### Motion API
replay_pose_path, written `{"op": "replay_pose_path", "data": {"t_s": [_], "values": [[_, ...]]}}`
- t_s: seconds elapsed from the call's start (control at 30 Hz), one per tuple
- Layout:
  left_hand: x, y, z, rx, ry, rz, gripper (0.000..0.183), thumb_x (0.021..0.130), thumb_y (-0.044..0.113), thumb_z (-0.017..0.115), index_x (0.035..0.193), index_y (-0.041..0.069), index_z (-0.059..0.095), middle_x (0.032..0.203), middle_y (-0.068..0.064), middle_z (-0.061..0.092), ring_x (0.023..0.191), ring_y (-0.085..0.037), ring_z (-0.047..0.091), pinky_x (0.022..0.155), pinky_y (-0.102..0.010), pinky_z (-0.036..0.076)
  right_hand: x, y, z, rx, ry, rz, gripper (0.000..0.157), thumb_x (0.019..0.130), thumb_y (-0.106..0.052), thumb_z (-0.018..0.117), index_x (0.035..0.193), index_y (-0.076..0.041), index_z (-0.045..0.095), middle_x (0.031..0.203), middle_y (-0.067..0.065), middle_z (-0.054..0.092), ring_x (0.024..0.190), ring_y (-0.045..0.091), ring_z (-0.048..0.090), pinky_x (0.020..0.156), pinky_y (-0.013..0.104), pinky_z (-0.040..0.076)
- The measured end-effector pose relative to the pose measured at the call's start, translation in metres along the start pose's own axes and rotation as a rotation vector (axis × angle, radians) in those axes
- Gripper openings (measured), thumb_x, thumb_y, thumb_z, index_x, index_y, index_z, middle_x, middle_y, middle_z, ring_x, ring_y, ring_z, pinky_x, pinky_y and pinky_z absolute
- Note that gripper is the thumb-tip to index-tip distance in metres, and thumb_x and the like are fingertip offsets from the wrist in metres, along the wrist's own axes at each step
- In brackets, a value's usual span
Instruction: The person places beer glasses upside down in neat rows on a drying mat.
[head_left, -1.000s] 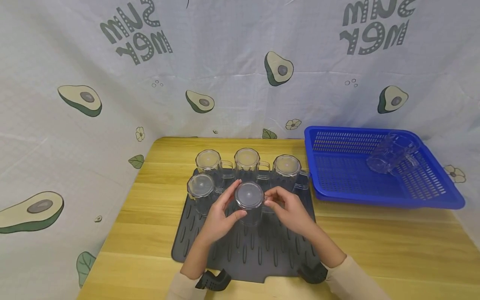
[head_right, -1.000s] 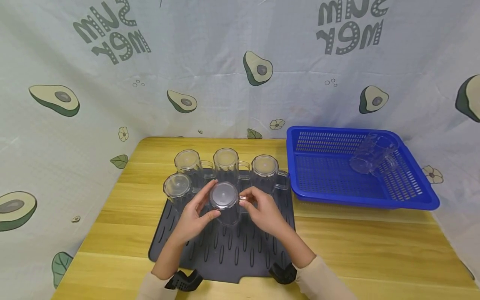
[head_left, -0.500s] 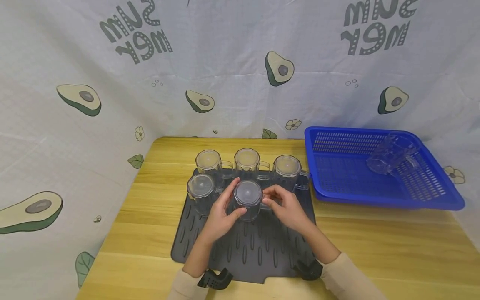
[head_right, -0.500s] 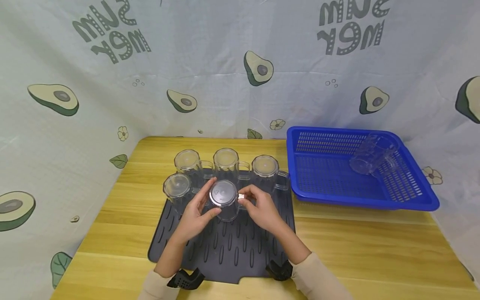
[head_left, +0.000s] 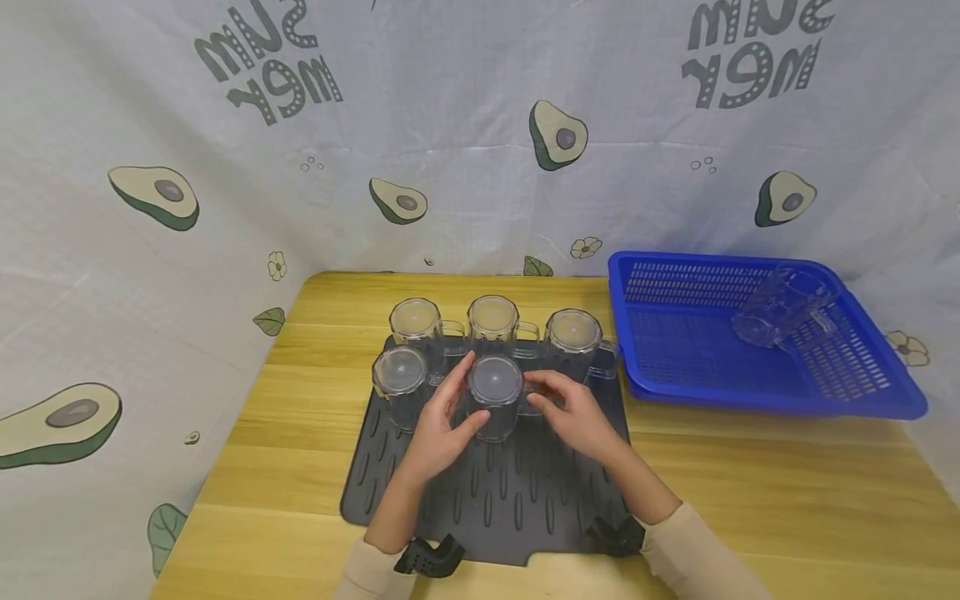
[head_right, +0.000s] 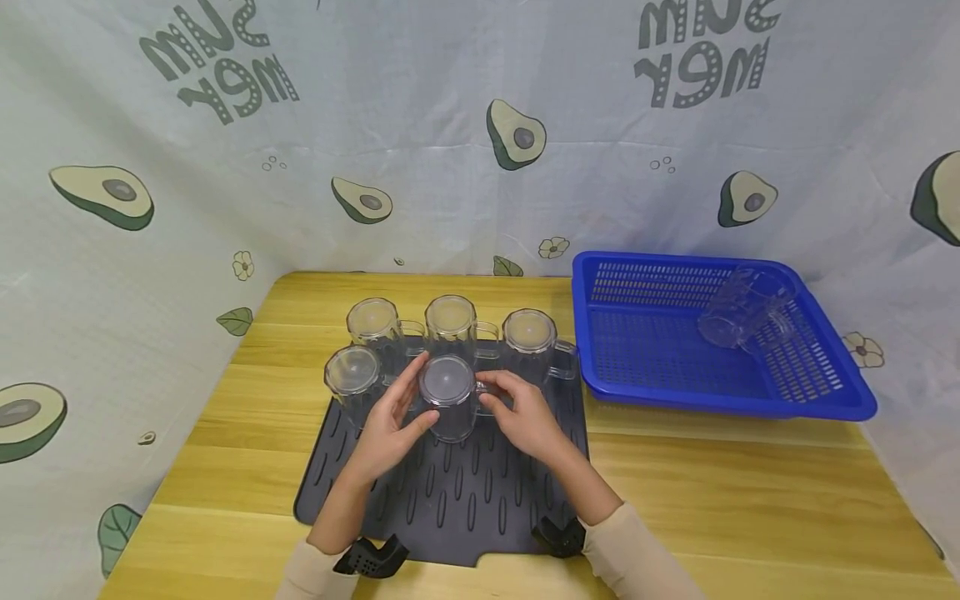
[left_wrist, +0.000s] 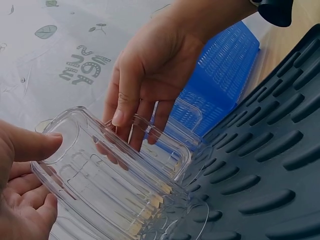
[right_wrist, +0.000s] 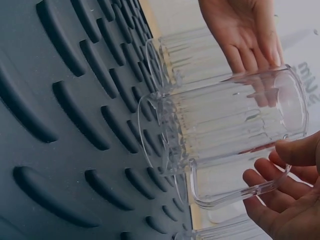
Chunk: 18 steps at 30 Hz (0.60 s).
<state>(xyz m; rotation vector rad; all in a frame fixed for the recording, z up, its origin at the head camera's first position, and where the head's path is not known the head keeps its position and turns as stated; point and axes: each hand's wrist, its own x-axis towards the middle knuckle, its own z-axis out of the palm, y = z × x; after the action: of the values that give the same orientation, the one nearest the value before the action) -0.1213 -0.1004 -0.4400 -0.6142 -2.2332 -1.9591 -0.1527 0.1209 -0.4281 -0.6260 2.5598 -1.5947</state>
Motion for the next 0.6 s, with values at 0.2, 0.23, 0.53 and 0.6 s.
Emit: {"op": "replay_pose_path", "data": {"t_s": [0.2,0.23,0.53,0.6], "values": [[-0.001,0.003,-0.002,-0.007,-0.002,0.018,0.072,0.091,-0.003,0.064,0.152,0.000,0.027,0.157,-0.016,0.027,0.144,-0.028,0.025,0.115,-0.033,0.024,0.000,0.002,0.001,-0.005,-0.017,-0.046,0.047,0.092,0.000,0.065,0.135,0.008,0.050,0.131,0.026,0.056,0.120,0.041,0.055,0.099,0.054,0.044],[-0.002,0.004,-0.003,-0.008,-0.003,0.024,0.071,0.091,-0.003,0.064,0.152,0.000,0.028,0.157,-0.016,0.027,0.145,-0.029,0.025,0.115,-0.034,0.024,0.000,0.003,0.001,-0.008,-0.017,-0.057,0.049,0.091,0.000,0.065,0.137,0.008,0.049,0.132,0.026,0.055,0.121,0.041,0.054,0.099,0.053,0.044],[-0.011,0.008,-0.010,0.036,0.008,0.041,0.068,0.090,-0.002,0.065,0.150,0.001,0.034,0.155,-0.015,0.033,0.143,-0.029,0.029,0.114,-0.037,0.026,-0.005,0.000,-0.006,-0.046,-0.009,-0.099,0.057,0.092,0.000,0.064,0.144,0.004,0.041,0.136,0.020,0.055,0.128,0.040,0.047,0.102,0.058,0.039],[-0.014,0.008,-0.012,0.051,0.012,0.047,0.066,0.090,-0.002,0.065,0.149,0.000,0.035,0.153,-0.016,0.036,0.142,-0.030,0.031,0.114,-0.034,0.026,-0.008,-0.002,-0.011,-0.050,-0.001,-0.103,0.056,0.093,-0.001,0.063,0.145,0.002,0.041,0.137,0.019,0.054,0.129,0.039,0.047,0.103,0.058,0.037]]}}
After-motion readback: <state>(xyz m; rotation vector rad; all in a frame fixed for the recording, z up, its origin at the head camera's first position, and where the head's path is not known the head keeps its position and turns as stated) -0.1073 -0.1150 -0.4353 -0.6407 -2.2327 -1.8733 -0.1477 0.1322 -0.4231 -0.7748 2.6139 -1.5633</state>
